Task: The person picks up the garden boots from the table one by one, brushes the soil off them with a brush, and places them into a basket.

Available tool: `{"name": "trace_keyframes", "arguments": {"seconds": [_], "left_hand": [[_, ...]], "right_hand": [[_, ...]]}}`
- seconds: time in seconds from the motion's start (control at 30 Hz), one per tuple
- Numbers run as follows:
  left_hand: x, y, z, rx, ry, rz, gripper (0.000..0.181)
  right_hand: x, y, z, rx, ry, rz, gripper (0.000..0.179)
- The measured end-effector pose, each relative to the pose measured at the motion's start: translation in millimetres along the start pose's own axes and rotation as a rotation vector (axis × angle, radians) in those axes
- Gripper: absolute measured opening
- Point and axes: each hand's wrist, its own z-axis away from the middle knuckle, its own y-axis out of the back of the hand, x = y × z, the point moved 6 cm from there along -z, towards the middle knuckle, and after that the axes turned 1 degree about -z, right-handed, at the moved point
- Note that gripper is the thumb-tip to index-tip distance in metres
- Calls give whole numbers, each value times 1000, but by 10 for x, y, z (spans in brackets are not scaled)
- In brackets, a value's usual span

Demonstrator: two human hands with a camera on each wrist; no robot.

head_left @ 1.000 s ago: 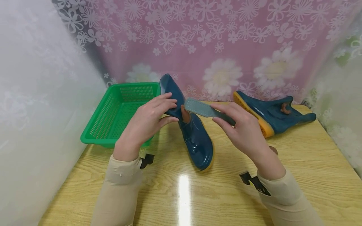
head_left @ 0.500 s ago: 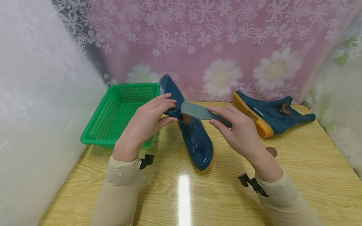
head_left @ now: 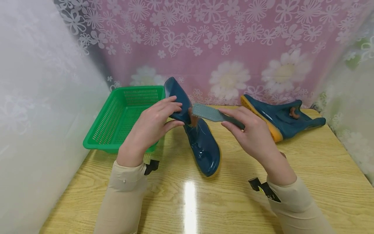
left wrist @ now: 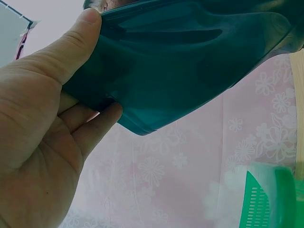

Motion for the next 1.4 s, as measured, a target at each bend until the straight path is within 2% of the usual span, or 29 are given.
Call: {"name": "trace_keyframes", "arguments": {"seconds": [0.67, 0.77, 0.97, 1.17, 1.4], "left_hand": [[9, 2, -6, -11, 12, 12, 46], [21, -1, -10, -4, 2, 14, 46], [38, 2, -13, -4, 4, 4, 44], [46, -6, -16, -5, 7, 7, 43], [59, -18, -24, -3, -4, 10, 44]], "right_hand": [[97, 141, 18, -35, -86, 76, 45], [45, 175, 22, -2, -73, 62, 45], [-126, 200, 23, 117, 1, -1, 49], [-229, 37, 9, 62, 72, 63, 44], [-141, 56, 21, 83, 54, 102, 44]]}}
